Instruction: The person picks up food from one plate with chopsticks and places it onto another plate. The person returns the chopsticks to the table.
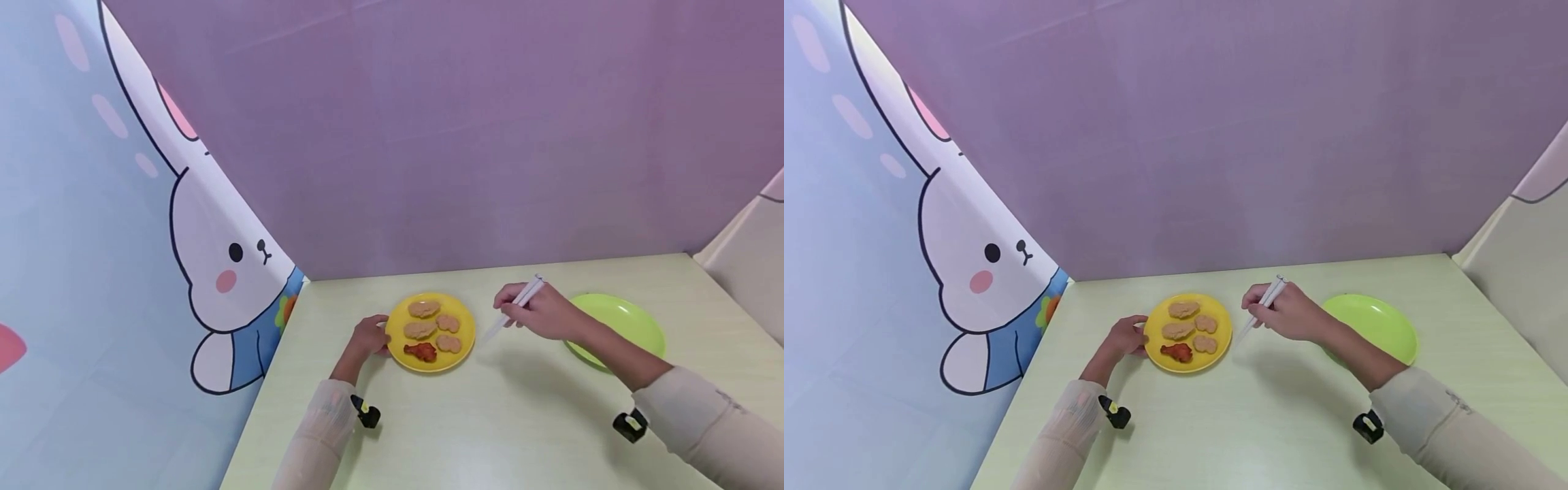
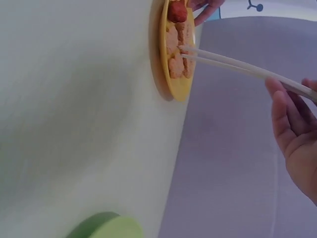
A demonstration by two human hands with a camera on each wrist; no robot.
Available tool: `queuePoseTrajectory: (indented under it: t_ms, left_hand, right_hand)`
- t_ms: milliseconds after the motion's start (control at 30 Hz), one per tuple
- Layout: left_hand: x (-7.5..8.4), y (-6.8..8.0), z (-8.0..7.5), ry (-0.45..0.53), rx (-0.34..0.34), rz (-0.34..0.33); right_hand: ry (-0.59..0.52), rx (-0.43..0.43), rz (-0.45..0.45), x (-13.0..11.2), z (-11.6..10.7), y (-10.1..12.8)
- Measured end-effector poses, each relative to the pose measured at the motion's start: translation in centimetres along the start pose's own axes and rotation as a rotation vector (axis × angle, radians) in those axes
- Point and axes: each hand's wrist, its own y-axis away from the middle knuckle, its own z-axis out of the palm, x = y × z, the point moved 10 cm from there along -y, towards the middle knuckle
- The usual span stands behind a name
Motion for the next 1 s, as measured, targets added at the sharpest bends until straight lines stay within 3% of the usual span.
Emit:
queuePoseTrajectory:
  t_ms: [167,500,1000]
  left_hand:
    - [-0.1,0.0,0.1,0.014,-0.003,-0.009]
    - [0.0,0.1,-0.1,0.001,0.008,-0.01]
    - [0.0,0.1,0.0,0.013,0.01,-0.016]
  right_hand:
    - [-0.095,0.097,0.046,1.3,0.1,-0.1]
    - [-0.04,0.187,0.052,2.5,0.6,-0.2]
    - [-0.266,0.282,0.035,4.5,2.1,0.3]
